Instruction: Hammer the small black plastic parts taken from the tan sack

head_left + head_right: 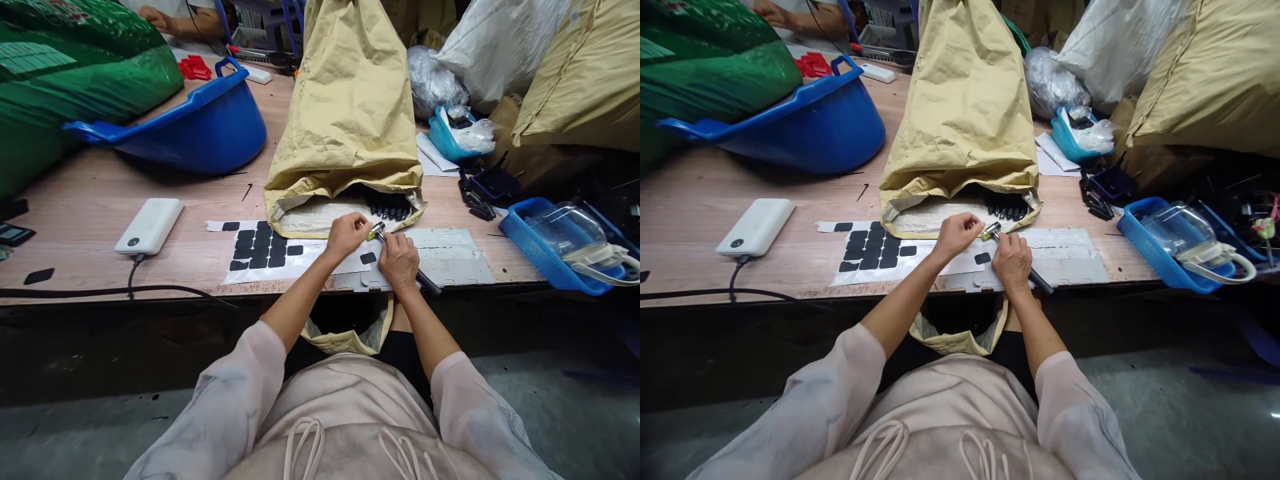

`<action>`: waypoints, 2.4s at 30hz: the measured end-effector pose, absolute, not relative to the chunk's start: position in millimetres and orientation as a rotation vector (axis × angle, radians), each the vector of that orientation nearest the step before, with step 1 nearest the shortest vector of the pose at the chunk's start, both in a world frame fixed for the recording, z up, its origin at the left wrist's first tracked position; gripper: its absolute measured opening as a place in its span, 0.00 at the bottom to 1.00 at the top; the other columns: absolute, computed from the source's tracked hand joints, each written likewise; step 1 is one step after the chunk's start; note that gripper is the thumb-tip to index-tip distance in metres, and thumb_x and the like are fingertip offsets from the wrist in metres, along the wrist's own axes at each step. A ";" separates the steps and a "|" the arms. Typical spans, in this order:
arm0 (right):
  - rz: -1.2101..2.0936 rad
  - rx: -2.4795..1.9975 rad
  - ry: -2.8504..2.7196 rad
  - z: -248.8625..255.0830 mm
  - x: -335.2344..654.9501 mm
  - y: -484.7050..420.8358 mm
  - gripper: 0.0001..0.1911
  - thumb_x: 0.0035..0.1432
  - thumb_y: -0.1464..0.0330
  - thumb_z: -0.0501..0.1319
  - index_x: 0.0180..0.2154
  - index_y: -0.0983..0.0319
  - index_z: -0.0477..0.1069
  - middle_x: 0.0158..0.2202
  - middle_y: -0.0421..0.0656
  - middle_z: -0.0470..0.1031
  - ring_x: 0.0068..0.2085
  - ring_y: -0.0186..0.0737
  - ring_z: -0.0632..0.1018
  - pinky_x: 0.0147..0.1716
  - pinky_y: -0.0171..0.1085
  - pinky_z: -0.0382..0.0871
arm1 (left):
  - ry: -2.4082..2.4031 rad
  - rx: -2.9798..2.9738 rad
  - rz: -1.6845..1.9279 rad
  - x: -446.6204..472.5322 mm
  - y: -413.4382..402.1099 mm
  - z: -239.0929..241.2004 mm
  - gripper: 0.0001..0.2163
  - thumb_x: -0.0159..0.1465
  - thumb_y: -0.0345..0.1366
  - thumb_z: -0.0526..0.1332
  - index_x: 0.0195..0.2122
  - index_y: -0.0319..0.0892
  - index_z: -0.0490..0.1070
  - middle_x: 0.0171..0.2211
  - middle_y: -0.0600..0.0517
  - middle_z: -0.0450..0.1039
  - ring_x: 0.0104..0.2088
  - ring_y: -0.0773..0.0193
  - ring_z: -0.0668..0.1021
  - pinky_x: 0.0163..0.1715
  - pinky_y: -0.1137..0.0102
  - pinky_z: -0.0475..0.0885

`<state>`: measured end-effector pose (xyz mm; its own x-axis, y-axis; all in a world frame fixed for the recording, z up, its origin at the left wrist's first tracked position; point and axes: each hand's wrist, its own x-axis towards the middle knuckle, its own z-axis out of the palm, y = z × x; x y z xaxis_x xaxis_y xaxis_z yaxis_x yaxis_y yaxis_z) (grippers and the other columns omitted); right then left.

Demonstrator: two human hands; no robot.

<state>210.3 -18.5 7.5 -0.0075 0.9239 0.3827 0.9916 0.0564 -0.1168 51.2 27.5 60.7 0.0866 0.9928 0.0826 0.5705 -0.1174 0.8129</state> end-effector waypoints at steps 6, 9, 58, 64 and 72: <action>-0.250 -1.906 -1.991 5.4 211.0 -18.4 0.16 0.68 0.70 0.57 0.53 0.61 0.76 0.44 0.49 0.75 0.45 0.49 0.69 0.41 0.42 0.60 | 1.902 1.661 0.637 94.7 109.3 45.6 0.07 0.64 0.39 0.63 0.36 0.43 0.80 0.42 0.43 0.83 0.45 0.52 0.81 0.44 0.64 0.73; -0.243 -1.899 -1.994 4.4 211.2 -18.3 0.15 0.68 0.70 0.56 0.53 0.61 0.76 0.44 0.49 0.75 0.45 0.49 0.69 0.41 0.42 0.60 | 1.956 1.674 0.557 100.2 113.8 44.7 0.08 0.63 0.40 0.65 0.36 0.43 0.79 0.44 0.41 0.82 0.47 0.49 0.81 0.44 0.63 0.73; 0.132 -1.476 -1.920 22.0 202.9 -69.0 0.20 0.74 0.67 0.50 0.58 0.60 0.75 0.46 0.49 0.81 0.47 0.43 0.81 0.48 0.39 0.76 | 1.501 2.186 0.712 4.7 2.3 7.0 0.09 0.67 0.42 0.68 0.45 0.51 0.85 0.38 0.50 0.77 0.42 0.57 0.76 0.46 0.63 0.67; 0.146 -1.459 -1.899 27.3 198.7 -66.0 0.20 0.74 0.67 0.51 0.59 0.59 0.75 0.48 0.50 0.80 0.49 0.43 0.80 0.51 0.40 0.76 | 1.495 2.183 0.728 5.0 2.6 6.4 0.10 0.64 0.40 0.69 0.45 0.51 0.85 0.36 0.51 0.76 0.42 0.56 0.76 0.46 0.63 0.68; 0.212 -1.477 -1.966 23.7 191.5 -63.7 0.19 0.73 0.67 0.51 0.57 0.59 0.76 0.45 0.48 0.81 0.47 0.42 0.80 0.49 0.38 0.75 | 1.497 2.144 0.712 5.1 2.5 9.8 0.10 0.63 0.39 0.69 0.45 0.49 0.84 0.37 0.51 0.76 0.42 0.56 0.77 0.46 0.62 0.69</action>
<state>191.5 -63.7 23.7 -0.1440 0.9028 0.4052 0.7958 0.3491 -0.4949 5.1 2.5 9.8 0.2856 0.9439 0.1656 0.7241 -0.3258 0.6079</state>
